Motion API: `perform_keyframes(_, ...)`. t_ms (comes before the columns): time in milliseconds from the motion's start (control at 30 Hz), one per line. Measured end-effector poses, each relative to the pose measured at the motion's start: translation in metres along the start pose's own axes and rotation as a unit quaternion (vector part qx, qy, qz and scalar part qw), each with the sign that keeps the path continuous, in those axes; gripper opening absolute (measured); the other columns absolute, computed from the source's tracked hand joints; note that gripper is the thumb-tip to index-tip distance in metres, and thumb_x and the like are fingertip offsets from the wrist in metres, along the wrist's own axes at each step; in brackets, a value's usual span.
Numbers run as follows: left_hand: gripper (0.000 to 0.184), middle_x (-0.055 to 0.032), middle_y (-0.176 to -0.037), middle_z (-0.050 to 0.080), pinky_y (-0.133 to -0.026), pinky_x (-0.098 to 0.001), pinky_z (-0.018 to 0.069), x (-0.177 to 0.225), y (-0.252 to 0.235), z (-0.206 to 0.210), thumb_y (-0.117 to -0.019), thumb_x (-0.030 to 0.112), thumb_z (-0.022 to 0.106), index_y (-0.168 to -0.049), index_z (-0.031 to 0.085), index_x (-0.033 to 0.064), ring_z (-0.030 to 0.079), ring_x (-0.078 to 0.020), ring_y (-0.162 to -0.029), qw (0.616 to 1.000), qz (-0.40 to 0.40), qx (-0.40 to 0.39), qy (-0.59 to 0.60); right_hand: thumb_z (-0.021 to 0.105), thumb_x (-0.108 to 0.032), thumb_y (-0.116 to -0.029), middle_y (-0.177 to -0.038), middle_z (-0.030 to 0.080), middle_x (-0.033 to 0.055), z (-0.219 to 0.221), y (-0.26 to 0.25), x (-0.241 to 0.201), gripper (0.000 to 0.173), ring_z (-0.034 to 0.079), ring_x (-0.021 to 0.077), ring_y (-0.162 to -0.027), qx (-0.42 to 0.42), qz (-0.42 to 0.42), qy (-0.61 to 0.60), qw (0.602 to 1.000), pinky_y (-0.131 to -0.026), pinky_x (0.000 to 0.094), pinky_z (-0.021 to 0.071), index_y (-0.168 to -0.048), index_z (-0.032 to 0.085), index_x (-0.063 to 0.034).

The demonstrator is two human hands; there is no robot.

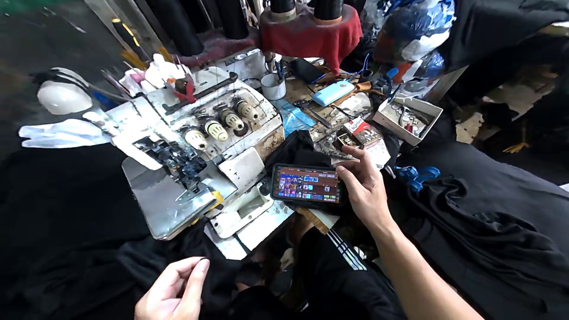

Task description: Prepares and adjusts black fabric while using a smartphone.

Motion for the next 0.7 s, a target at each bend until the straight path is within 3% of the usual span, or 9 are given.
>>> perform_keyframes(300,0.012,0.0000,-0.080,0.070,-0.049,-0.0208,0.0515,0.0016,-0.0003,0.0006,-0.0996,0.012,0.065,-0.103,0.069,0.0014,0.062,-0.0049,-0.060,1.000,-0.003,0.004,0.000,0.056,-0.021,-0.1054,-0.101,0.073,0.0014,-0.0016,0.0003,0.0031,0.043,0.068,0.0136,-0.076,0.001,-0.005,-0.005,1.000,-0.060,0.0269,0.0567,-0.148,0.049,-0.0192)
perform_keyframes(433,0.012,-0.0001,-0.080,0.071,-0.048,-0.0212,0.0514,0.0010,0.0000,0.0003,-0.0998,0.012,0.065,-0.103,0.069,0.0016,0.062,-0.0053,-0.059,1.000,-0.006,0.004,-0.004,0.056,-0.016,-0.1029,-0.108,0.072,0.0023,-0.0032,0.0000,0.0010,0.049,0.068,0.0140,-0.078,-0.026,-0.026,-0.012,0.999,-0.061,0.0269,0.0562,-0.150,0.046,-0.0156)
perform_keyframes(500,0.012,0.0004,-0.080,0.071,-0.049,-0.0208,0.0521,0.0008,-0.0002,0.0002,-0.1001,0.012,0.065,-0.103,0.069,0.0021,0.062,-0.0049,-0.060,1.000,-0.002,0.003,-0.007,0.060,-0.015,-0.0991,-0.117,0.070,0.0020,-0.0049,0.0004,0.0006,0.058,0.069,0.0147,-0.087,-0.056,-0.043,-0.012,0.997,-0.068,0.0290,0.0588,-0.153,0.041,-0.0150)
perform_keyframes(600,0.011,0.0006,-0.080,0.071,-0.050,-0.0203,0.0519,0.0014,-0.0004,0.0006,-0.0996,0.012,0.065,-0.103,0.069,0.0018,0.062,-0.0045,-0.061,1.000,0.003,0.004,-0.007,0.070,-0.014,-0.0875,-0.135,0.062,0.0002,-0.0066,0.0013,0.0020,0.078,0.068,0.0164,-0.102,-0.095,-0.038,0.002,0.995,-0.075,0.0346,0.0614,-0.157,0.036,-0.0217)
perform_keyframes(700,0.011,0.0007,-0.081,0.071,-0.051,-0.0202,0.0528,0.0024,-0.0012,0.0010,-0.0993,0.011,0.066,-0.102,0.069,0.0018,0.063,-0.0045,-0.062,1.000,0.004,0.006,-0.008,0.074,-0.020,-0.0824,-0.142,0.057,-0.0002,-0.0056,0.0005,0.0055,0.087,0.066,0.0152,-0.107,-0.102,-0.040,0.033,0.993,-0.079,0.0361,0.0615,-0.159,0.034,-0.0264)
Point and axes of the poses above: each hand's wrist, its own y-axis away from the middle knuckle, its own z-axis out of the palm, x = y × z, the point moved 4 cm from there along -y, towards the middle knuckle
